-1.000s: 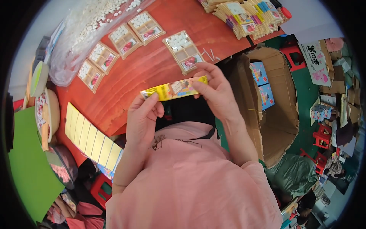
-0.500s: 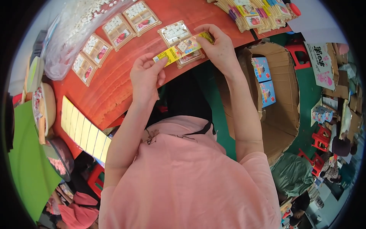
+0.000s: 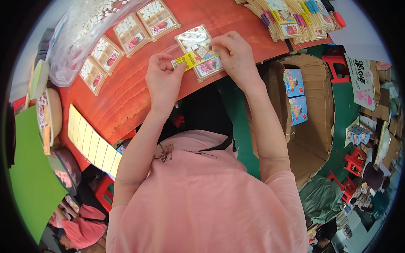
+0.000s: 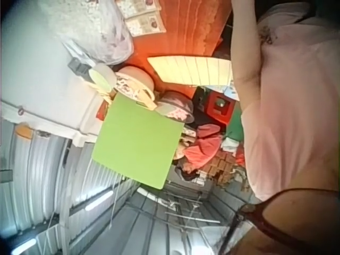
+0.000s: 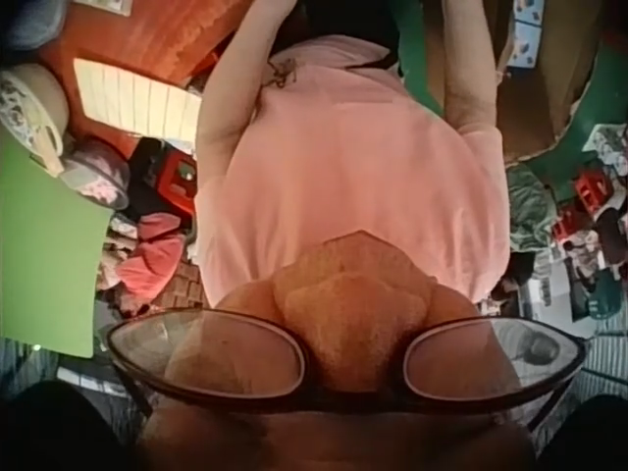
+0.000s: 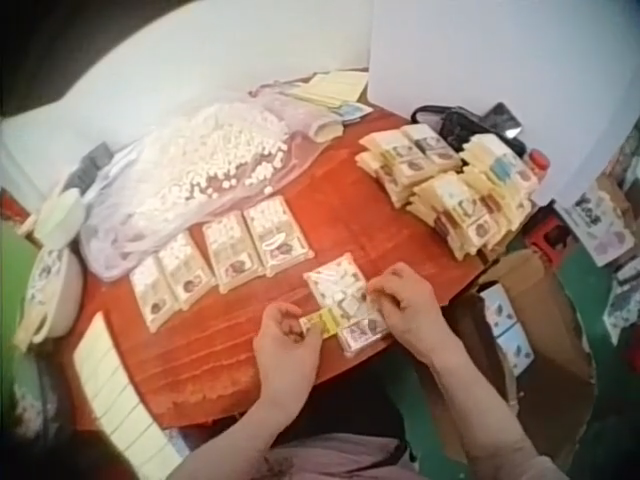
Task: Apply labels to small packages and assemble plastic trays for packaging.
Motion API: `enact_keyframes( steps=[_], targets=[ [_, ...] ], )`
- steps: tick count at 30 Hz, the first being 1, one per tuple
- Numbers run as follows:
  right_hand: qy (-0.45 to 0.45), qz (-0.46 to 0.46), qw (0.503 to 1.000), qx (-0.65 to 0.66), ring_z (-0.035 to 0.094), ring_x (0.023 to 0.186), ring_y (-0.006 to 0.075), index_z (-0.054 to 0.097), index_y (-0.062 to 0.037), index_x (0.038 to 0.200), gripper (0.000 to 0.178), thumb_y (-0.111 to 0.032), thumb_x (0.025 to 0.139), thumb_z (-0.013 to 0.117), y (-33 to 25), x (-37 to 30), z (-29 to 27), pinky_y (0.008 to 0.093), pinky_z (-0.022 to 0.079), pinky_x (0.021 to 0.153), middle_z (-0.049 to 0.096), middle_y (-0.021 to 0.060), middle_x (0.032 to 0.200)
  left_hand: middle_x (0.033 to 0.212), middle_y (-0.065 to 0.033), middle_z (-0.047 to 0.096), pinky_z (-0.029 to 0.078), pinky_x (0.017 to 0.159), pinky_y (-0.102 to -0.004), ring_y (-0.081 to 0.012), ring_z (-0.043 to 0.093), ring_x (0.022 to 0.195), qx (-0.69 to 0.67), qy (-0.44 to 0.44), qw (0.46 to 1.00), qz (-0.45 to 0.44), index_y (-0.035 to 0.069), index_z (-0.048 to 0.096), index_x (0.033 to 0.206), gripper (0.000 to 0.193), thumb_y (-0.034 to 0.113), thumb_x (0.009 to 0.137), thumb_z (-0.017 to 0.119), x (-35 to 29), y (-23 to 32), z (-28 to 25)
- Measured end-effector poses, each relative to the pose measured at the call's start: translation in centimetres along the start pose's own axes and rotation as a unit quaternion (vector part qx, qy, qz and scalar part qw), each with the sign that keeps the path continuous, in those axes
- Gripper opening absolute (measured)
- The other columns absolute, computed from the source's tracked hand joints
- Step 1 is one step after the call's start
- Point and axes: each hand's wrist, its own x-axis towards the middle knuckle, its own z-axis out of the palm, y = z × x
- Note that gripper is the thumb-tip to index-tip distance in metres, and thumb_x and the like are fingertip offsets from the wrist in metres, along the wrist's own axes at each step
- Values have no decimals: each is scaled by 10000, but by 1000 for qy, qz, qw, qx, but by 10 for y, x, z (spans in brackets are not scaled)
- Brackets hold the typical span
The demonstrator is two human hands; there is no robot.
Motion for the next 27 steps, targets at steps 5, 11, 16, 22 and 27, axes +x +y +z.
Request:
enact_keyframes(
  steps=[5, 11, 16, 22, 27],
  targets=[
    [-13, -57, 996, -73, 639, 855, 248, 690, -41, 992, 197, 83, 882, 584, -7, -13, 6, 316, 512, 747, 598, 110, 941, 693, -155, 602, 496, 605, -419, -310, 632, 633, 116, -43, 991, 49, 17, 552, 1013, 233, 30, 832, 698, -13, 5, -8],
    [-26, -35, 995, -92, 636, 852, 287, 686, -42, 990, 219, 91, 842, 596, -28, -52, 11, 349, 515, 733, 587, 125, 945, 728, -153, 616, 495, 570, -389, -257, 654, 629, 139, -75, 986, 54, 7, 549, 1022, 222, 27, 857, 696, -57, -11, -30],
    [-10, -35, 994, -105, 626, 836, 296, 681, -49, 988, 225, 89, 829, 602, -35, -62, 16, 370, 513, 726, 576, 126, 938, 898, -155, 671, 510, 511, -283, -178, 671, 622, -117, -35, 987, -107, -9, 506, 1108, 252, 40, 924, 672, -99, -16, -43],
    [-50, -84, 991, -95, 610, 830, 297, 671, -57, 1009, 239, 84, 825, 615, -39, -70, 21, 381, 506, 717, 557, 122, 940, 1116, -180, 656, 548, 548, -274, -198, 696, 767, -308, -20, 913, -267, -13, 446, 1233, 415, 103, 932, 707, -120, -22, -64],
    [-56, -88, 990, -90, 607, 840, 311, 671, -62, 1016, 252, 85, 818, 622, -40, -72, 23, 378, 507, 724, 555, 121, 948, 1147, -81, 649, 565, 648, -311, -156, 645, 973, -339, -102, 858, -372, 45, 506, 1284, 437, 191, 933, 721, -113, -20, -49]
  ],
)
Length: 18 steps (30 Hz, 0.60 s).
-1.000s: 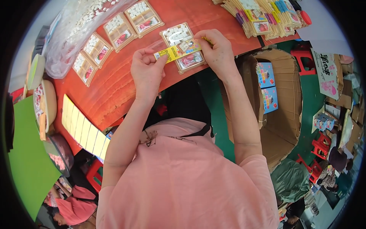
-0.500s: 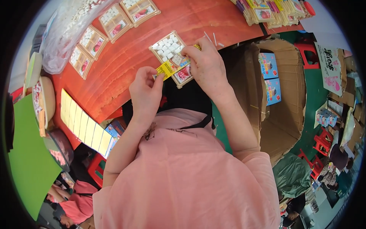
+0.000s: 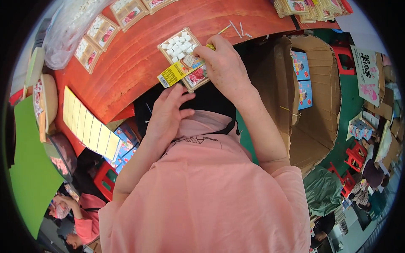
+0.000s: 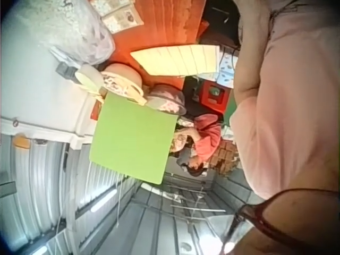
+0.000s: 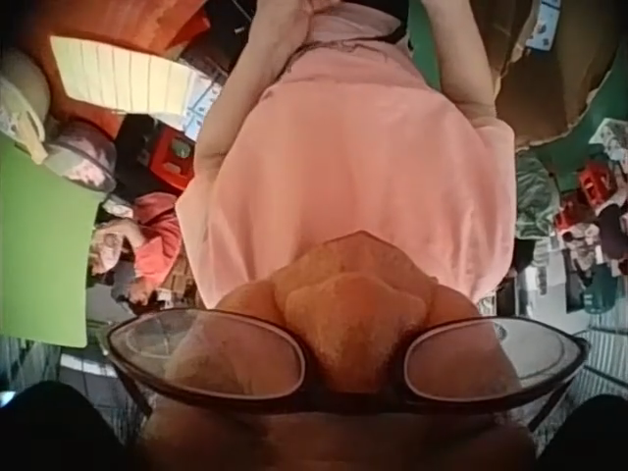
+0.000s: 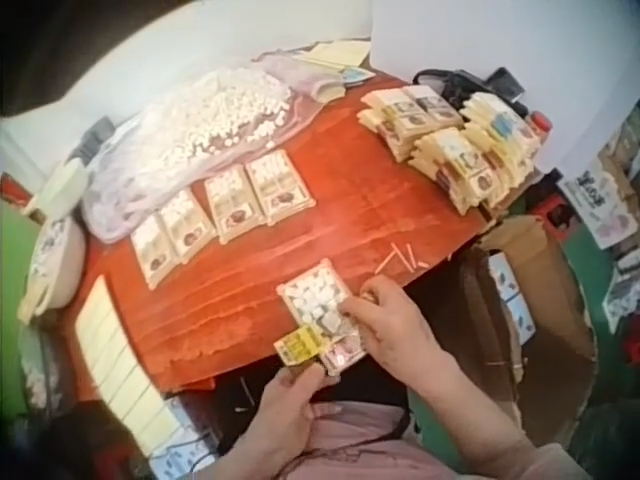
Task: Apply labels to small packages and assemble plastic trays for packaging.
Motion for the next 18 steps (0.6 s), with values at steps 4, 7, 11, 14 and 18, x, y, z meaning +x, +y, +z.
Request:
enact_keyframes(
  steps=[4, 7, 11, 14, 18],
  targets=[
    [-19, 1, 1000, 4, 620, 863, 288, 681, -67, 1018, 249, 83, 832, 611, -4, -1, -2, 354, 505, 732, 558, 124, 953, 1123, -24, 680, 562, 675, -317, -105, 654, 947, -94, -58, 994, -2, 93, 598, 1238, 337, 211, 944, 711, 27, -3, 10],
    [-27, 47, 994, 95, 640, 910, 213, 660, -53, 1101, 269, 79, 879, 586, 3, -4, -5, 318, 515, 748, 597, 87, 994, 1106, -29, 700, 564, 651, -308, -111, 675, 920, -133, -64, 989, -5, 88, 621, 1226, 298, 177, 952, 695, 32, -9, 6],
    [-79, 215, 850, 475, 613, 985, 98, 558, -9, 1253, 317, 38, 941, 590, 18, -7, -27, 260, 529, 843, 616, 27, 1124, 1121, -60, 704, 573, 614, -307, -151, 693, 909, -129, -127, 983, 25, 61, 638, 1222, 276, 113, 954, 677, 24, -7, -9],
    [-136, 217, 819, 514, 632, 1000, 95, 571, -25, 1209, 321, 10, 907, 675, 26, -9, -30, 257, 523, 868, 639, 27, 1090, 1123, -97, 703, 584, 611, -320, -184, 696, 895, -95, -172, 979, 47, 24, 644, 1209, 270, 77, 946, 677, 16, -6, -18],
    [-74, 201, 756, 618, 663, 943, 90, 628, -17, 1106, 202, 28, 912, 660, 6, -16, -4, 250, 546, 842, 677, 21, 1070, 1118, -122, 701, 591, 619, -328, -207, 695, 895, -81, -205, 974, 60, -1, 648, 1191, 268, 46, 930, 687, 11, 1, -12]
  ],
)
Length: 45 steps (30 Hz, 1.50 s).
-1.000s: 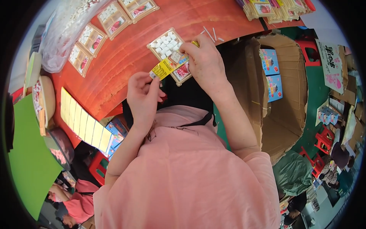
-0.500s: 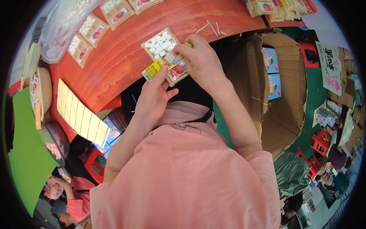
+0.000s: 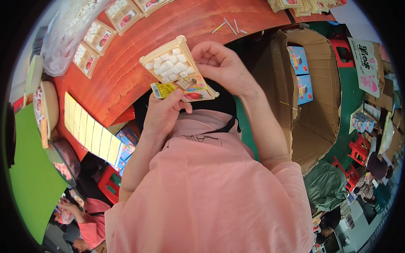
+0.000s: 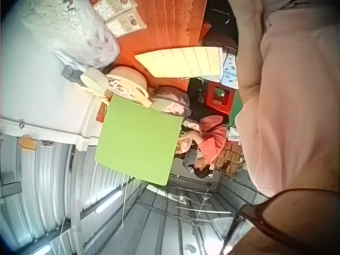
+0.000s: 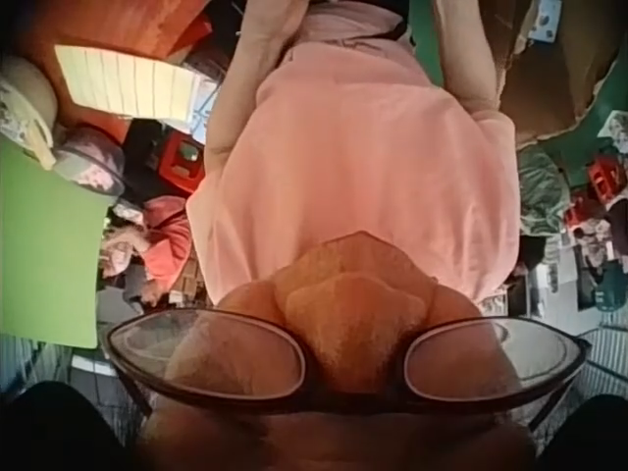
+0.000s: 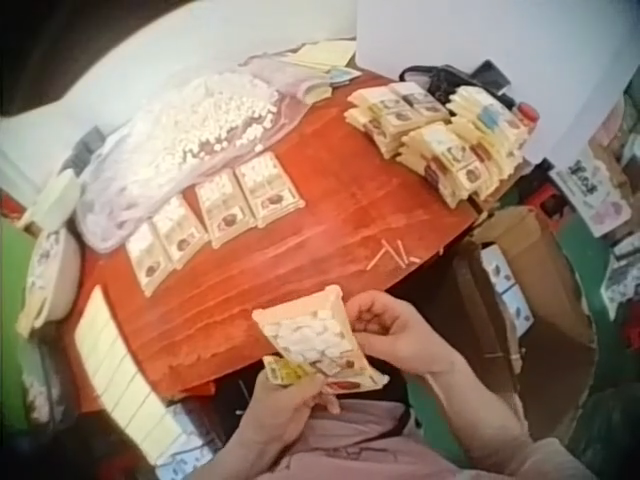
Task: Apply labels to small packages and assemble plastic trays for packaging.
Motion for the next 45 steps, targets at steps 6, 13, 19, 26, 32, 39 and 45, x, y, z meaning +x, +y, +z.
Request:
enact_keyframes(
  steps=[6, 13, 19, 26, 32, 39, 45],
  targets=[
    [6, -5, 999, 42, 653, 988, 100, 665, -4, 1095, 192, 47, 912, 641, 13, -11, 13, 264, 534, 880, 684, 36, 1065, 1105, -122, 700, 599, 645, -327, -195, 693, 880, 100, 7, 993, 59, -24, 648, 1185, 277, 11, 914, 695, -1, 1, 9],
    [-29, 71, 992, 104, 628, 1046, 109, 637, 32, 1229, 277, -39, 969, 572, 9, -18, 3, 275, 519, 880, 666, 60, 1163, 1097, -130, 698, 615, 671, -313, -193, 698, 890, 139, 48, 984, 105, -50, 633, 1185, 273, 22, 927, 687, -4, 1, 18],
    [18, 32, 987, -159, 642, 1080, 161, 597, 23, 1283, 355, -123, 968, 671, 1, -28, 38, 306, 547, 915, 666, 103, 1206, 1086, -150, 692, 622, 666, -314, -193, 698, 896, 153, 90, 979, 104, -56, 623, 1137, 244, 8, 914, 699, -4, 12, 19],
    [137, -42, 990, -21, 639, 1095, 167, 547, 18, 1272, 332, -24, 960, 652, 14, -25, 68, 307, 550, 944, 648, 91, 1215, 951, -56, 565, 495, 640, -226, -118, 589, 778, 304, 285, 856, 307, 34, 547, 840, 358, 60, 739, 890, -2, 2, 20],
    [81, -167, 955, -232, 609, 1061, 147, 579, 16, 1185, 294, 61, 910, 673, 19, -26, 59, 270, 502, 924, 600, 90, 1205, 848, -50, 539, 419, 613, -252, -130, 505, 707, 532, 280, 647, 469, 49, 569, 811, 377, 46, 662, 916, -10, 16, 19],
    [97, -219, 943, -229, 602, 1029, 149, 588, 16, 1172, 302, 77, 892, 683, 24, -28, 62, 258, 509, 868, 590, 101, 1200, 932, -62, 649, 443, 644, -200, -89, 554, 726, 293, 251, 829, 404, 11, 641, 922, 258, -50, 753, 827, -10, 5, 22],
    [78, -219, 949, -214, 611, 1029, 159, 610, 16, 1151, 284, 71, 885, 694, 21, -25, 62, 263, 510, 863, 613, 109, 1161, 1068, -83, 688, 477, 750, -225, -105, 602, 870, 417, 135, 788, 432, -23, 673, 1080, 293, -72, 807, 768, -7, 13, 14]
  ],
)
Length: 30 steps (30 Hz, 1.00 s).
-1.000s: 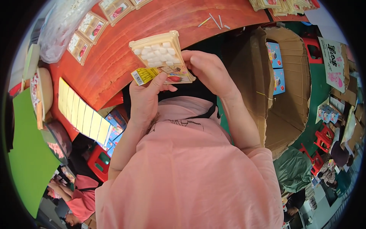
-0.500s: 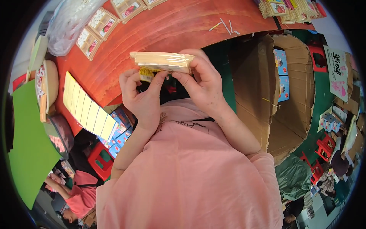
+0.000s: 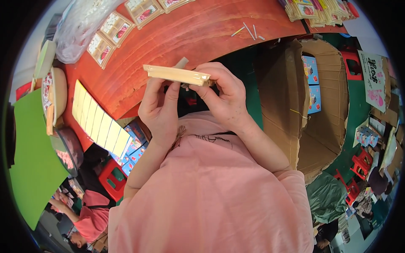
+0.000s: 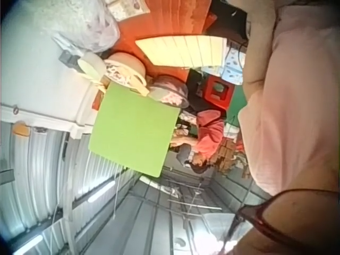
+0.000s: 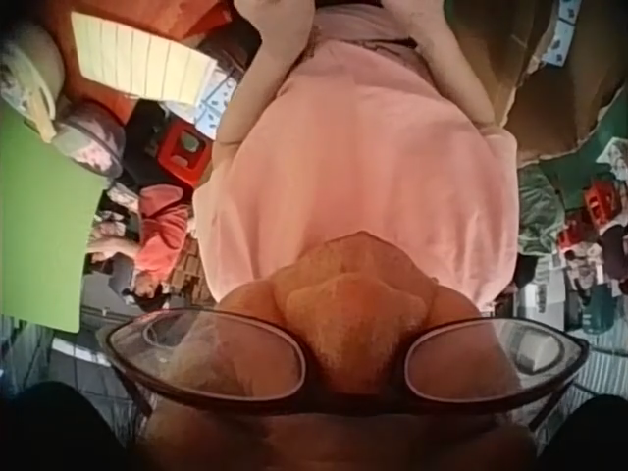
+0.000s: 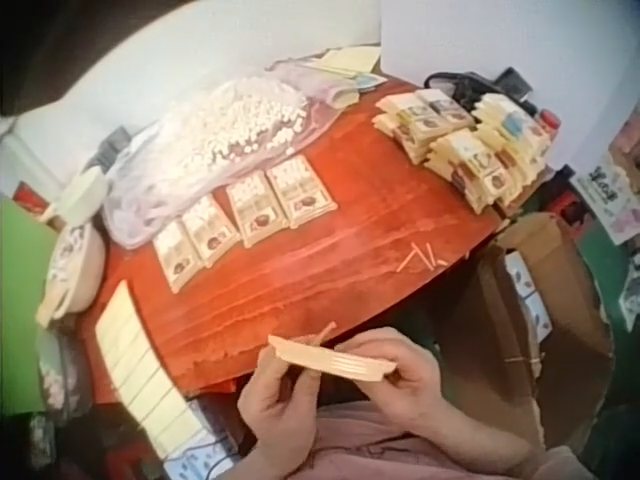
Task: Apply labels to small packages and assemble plastic trays for packaging.
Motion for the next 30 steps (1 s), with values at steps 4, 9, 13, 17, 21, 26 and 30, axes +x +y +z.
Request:
enact_keyframes(
  steps=[4, 9, 13, 17, 21, 26, 30],
  targets=[
    [-69, 68, 992, 80, 623, 1021, 172, 640, 24, 1135, 267, 49, 879, 712, 3, 8, -20, 289, 514, 895, 621, 97, 1149, 1073, -80, 685, 472, 810, -225, -112, 610, 918, -70, -124, 983, -119, -41, 665, 1121, 298, -92, 833, 722, 0, 10, -11],
    [-107, 169, 977, 72, 580, 1116, 157, 662, 31, 1160, 266, -39, 908, 713, -2, 10, -30, 295, 495, 939, 594, 74, 1200, 1060, -60, 725, 520, 866, -246, -106, 668, 974, -137, -130, 966, -177, -26, 676, 1139, 278, -52, 866, 721, 2, 11, -8],
    [-112, 141, 983, 35, 511, 1170, 148, 643, 31, 1220, 314, -79, 930, 690, -2, 22, -39, 283, 459, 949, 516, 69, 1275, 1113, -82, 716, 538, 905, -269, -120, 673, 1015, -130, -159, 953, -223, -35, 648, 1182, 313, -38, 877, 718, 10, 16, -1],
    [-158, 123, 976, -81, 519, 1078, 155, 557, 8, 1362, 419, -97, 963, 629, -11, 38, -45, 276, 434, 935, 522, 65, 1144, 1176, -91, 696, 539, 915, -287, -136, 669, 1046, -189, -199, 913, -302, -29, 623, 1228, 346, -50, 890, 693, 28, 5, 4],
    [-165, 89, 966, -178, 527, 980, 193, 415, -19, 1495, 544, -99, 979, 567, -19, 56, -52, 288, 442, 879, 505, 90, 1056, 1223, -98, 677, 517, 957, -289, -151, 657, 1093, -225, -230, 891, -321, -20, 585, 1284, 368, -52, 922, 638, 47, 0, 16],
    [-25, 82, 967, -240, 583, 1078, 277, 350, -28, 1501, 611, -132, 956, 606, -11, 60, -45, 322, 470, 920, 530, 182, 1191, 1251, -113, 662, 524, 958, -304, -175, 649, 1128, -241, -222, 880, -343, -17, 560, 1303, 368, -35, 939, 610, 71, -1, 41],
    [-86, -8, 916, -391, 487, 1256, 371, 370, -56, 1470, 752, -205, 849, 766, -12, 64, -42, 422, 405, 1042, 426, 212, 1377, 1261, -107, 644, 548, 925, -325, -189, 654, 1119, -315, -179, 862, -355, -3, 502, 1345, 420, -42, 935, 586, 85, -7, 54]
  ],
)
